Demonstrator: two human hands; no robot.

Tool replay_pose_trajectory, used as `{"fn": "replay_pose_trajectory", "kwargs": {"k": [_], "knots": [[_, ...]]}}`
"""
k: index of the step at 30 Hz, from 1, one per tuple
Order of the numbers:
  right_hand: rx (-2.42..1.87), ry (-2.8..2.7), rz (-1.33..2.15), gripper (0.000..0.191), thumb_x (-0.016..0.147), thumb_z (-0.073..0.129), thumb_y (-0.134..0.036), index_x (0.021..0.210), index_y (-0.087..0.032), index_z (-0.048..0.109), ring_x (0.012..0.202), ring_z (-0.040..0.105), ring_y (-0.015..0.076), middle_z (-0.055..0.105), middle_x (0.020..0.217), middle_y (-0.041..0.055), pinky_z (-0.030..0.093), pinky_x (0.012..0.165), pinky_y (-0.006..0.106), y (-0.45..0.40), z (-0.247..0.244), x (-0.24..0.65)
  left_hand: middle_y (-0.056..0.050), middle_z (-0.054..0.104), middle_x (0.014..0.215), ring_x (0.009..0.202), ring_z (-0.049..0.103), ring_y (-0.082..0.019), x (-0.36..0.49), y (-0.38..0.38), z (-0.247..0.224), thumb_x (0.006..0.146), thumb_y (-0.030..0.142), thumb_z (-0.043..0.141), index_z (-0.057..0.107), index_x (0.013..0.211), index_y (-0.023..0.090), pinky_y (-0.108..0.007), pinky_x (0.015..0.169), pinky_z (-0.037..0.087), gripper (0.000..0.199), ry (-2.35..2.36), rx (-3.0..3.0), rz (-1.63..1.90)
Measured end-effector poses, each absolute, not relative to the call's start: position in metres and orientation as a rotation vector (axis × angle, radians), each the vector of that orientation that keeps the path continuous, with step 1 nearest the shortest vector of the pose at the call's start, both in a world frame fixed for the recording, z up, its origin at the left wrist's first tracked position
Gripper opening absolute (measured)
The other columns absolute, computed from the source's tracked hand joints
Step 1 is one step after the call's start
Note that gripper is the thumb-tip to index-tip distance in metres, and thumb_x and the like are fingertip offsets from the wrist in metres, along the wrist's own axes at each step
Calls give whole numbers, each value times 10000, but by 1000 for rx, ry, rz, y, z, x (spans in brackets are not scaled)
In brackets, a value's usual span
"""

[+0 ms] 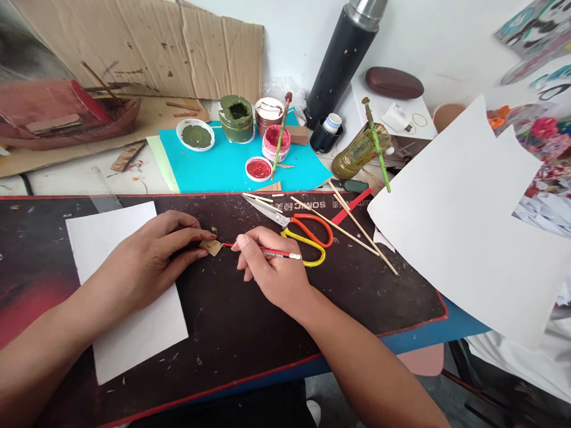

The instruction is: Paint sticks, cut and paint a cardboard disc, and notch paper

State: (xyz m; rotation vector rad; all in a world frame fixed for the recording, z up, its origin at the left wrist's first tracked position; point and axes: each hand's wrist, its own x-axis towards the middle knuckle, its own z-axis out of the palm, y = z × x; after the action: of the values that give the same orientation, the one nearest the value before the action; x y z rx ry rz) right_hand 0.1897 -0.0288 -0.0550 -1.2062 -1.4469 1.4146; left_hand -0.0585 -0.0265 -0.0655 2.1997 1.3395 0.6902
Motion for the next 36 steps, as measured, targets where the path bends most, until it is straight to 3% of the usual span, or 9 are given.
{"fn": "replay_pose_trajectory", "kwargs": {"k": [36], "knots": [[-1150,-1430,1390,358,1131,621,-465,916,-200,728,515,665,99,710,721,-17,489,480,213,-29,-55,189,-121,702,1206,1070,732,-271,-59,-27,-68,1130,322,545,733,1193,186,-393,901,613,240,1323,2326,693]]}}
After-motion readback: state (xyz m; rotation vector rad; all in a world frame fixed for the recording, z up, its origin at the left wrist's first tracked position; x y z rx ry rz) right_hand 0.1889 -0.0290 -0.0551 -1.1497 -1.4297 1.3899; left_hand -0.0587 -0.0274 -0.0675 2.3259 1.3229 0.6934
